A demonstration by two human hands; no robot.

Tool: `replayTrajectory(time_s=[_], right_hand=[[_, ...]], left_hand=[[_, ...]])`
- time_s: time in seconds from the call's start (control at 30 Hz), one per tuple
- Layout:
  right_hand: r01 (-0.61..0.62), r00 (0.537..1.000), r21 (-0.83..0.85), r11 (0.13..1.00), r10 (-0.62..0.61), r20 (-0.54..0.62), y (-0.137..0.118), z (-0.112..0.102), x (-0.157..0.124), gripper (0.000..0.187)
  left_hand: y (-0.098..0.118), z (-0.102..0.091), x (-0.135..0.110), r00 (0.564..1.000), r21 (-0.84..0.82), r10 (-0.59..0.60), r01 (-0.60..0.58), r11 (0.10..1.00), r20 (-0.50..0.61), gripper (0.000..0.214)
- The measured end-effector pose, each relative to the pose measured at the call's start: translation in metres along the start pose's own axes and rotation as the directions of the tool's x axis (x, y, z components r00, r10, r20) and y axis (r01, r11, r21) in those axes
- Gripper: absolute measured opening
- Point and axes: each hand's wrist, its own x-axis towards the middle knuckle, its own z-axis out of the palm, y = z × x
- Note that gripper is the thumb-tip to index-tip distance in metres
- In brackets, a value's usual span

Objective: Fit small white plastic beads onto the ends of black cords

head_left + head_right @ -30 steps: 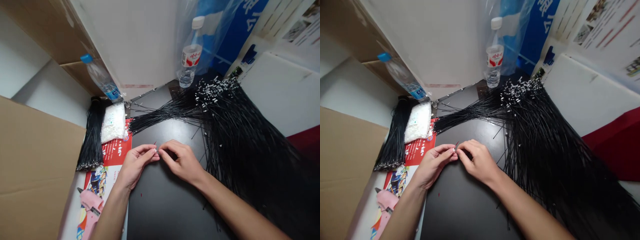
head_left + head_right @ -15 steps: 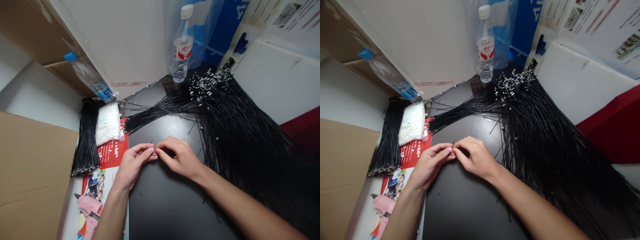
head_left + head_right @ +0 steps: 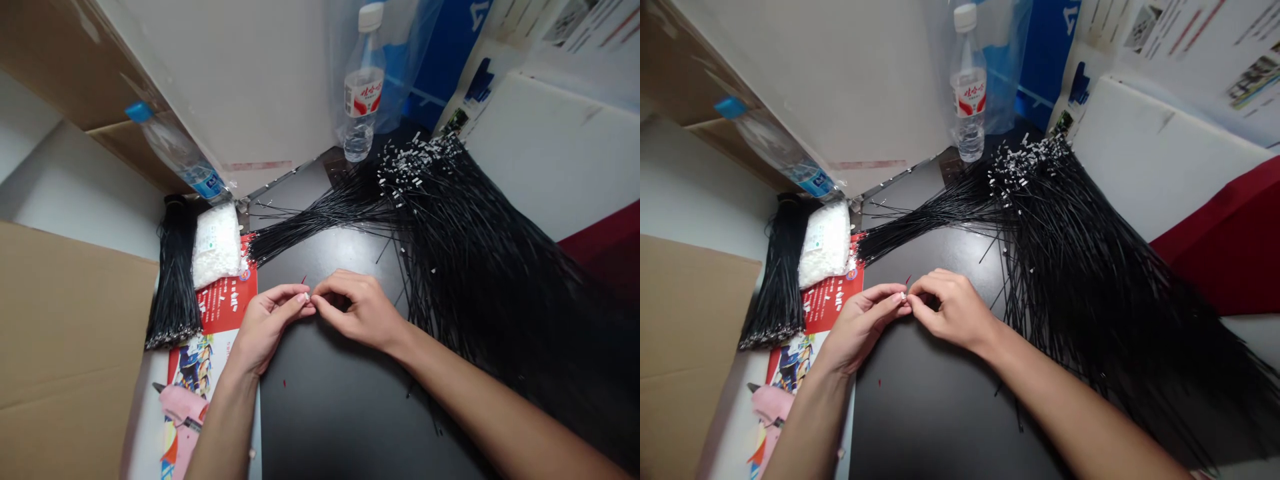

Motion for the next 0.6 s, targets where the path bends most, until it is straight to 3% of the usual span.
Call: replayTrajectory(time_s=[0.6], right_hand=[[0.053, 0.999, -0.044, 0.998, -0.053, -0.005, -0.0026, -0.0032, -0.0003, 0.011]], left_hand=[[-0.0024, -0.0014, -0.0012, 0.998, 0.067, 0.051, -0.054, 0.996, 0.036, 0.025]])
